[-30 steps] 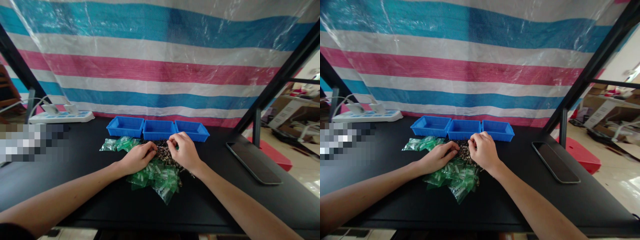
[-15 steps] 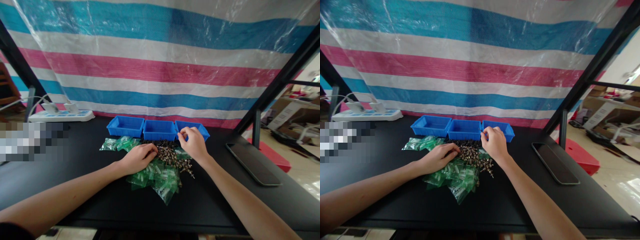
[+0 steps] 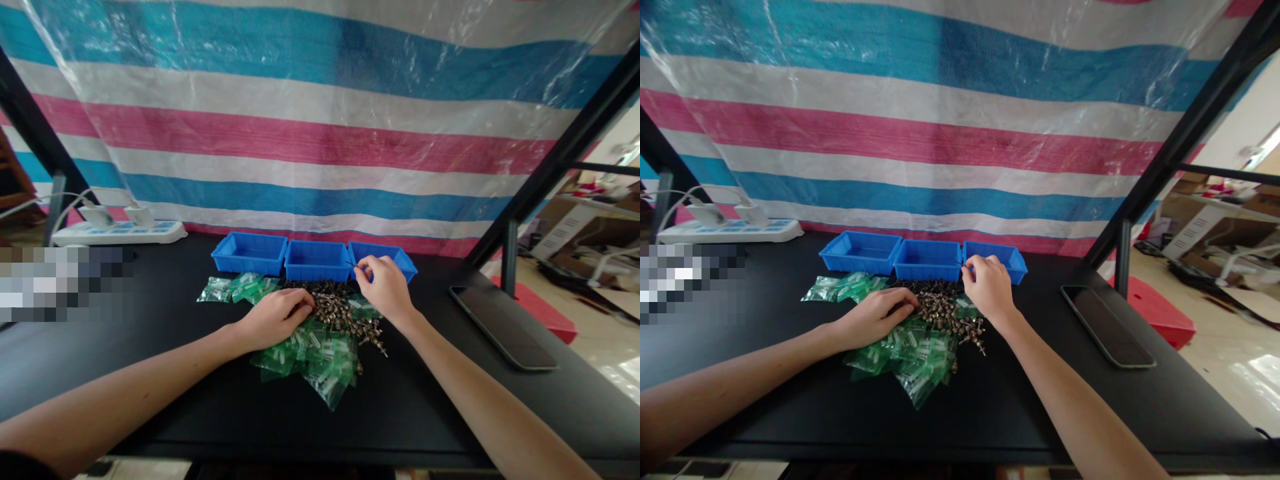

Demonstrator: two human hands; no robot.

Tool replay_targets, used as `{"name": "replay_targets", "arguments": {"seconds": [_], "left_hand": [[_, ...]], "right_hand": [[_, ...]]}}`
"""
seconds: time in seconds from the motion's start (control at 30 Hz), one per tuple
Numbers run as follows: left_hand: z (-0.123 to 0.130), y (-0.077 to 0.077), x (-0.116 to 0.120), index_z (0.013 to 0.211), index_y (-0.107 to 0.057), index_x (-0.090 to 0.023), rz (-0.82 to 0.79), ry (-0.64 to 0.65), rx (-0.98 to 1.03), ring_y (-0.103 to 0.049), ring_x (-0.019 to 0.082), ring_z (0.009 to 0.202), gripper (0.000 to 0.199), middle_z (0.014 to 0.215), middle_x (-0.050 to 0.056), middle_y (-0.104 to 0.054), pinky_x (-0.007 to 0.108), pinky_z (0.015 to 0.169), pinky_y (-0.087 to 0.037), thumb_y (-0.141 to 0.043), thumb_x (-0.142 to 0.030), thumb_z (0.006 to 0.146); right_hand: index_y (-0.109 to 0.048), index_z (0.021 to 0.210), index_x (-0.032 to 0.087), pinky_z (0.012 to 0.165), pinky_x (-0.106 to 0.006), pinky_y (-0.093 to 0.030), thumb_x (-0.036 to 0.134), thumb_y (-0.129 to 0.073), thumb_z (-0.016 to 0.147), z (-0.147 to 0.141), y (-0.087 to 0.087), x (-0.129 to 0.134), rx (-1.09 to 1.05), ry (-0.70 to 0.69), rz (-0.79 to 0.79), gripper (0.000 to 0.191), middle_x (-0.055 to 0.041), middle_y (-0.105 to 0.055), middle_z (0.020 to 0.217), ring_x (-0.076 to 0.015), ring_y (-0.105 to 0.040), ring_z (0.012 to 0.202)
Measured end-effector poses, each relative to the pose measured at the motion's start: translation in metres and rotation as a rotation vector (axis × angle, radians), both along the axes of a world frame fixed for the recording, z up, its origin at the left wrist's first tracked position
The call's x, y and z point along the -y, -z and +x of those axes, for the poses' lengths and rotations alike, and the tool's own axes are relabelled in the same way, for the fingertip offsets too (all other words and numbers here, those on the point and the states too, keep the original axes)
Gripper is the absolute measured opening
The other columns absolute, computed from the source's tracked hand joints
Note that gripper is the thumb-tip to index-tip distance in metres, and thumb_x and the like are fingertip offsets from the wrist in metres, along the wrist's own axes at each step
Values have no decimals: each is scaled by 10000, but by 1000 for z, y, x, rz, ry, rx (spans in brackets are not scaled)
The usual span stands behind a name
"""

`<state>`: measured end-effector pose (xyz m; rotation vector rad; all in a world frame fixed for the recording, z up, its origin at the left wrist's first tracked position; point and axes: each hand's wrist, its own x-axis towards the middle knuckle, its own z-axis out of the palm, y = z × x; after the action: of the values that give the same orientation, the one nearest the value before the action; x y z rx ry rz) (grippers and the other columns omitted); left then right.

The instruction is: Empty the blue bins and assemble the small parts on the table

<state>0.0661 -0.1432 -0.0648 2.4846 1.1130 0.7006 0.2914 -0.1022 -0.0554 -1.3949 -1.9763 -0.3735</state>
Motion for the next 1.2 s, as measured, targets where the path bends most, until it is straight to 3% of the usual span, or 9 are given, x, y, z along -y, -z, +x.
{"name": "replay_targets", "arguments": {"seconds": [1.2], "left_hand": [[0, -2, 0, 882, -564, -181, 9, 16, -10, -579, 151, 835, 178, 890, 20, -624, 251, 748, -442, -387, -196, 862]], "right_hand": [[-598, 772, 194, 644, -271, -343, 217, -547, 757, -1, -1, 2, 12, 38, -34, 58, -20, -605, 612, -203, -510, 726]]}}
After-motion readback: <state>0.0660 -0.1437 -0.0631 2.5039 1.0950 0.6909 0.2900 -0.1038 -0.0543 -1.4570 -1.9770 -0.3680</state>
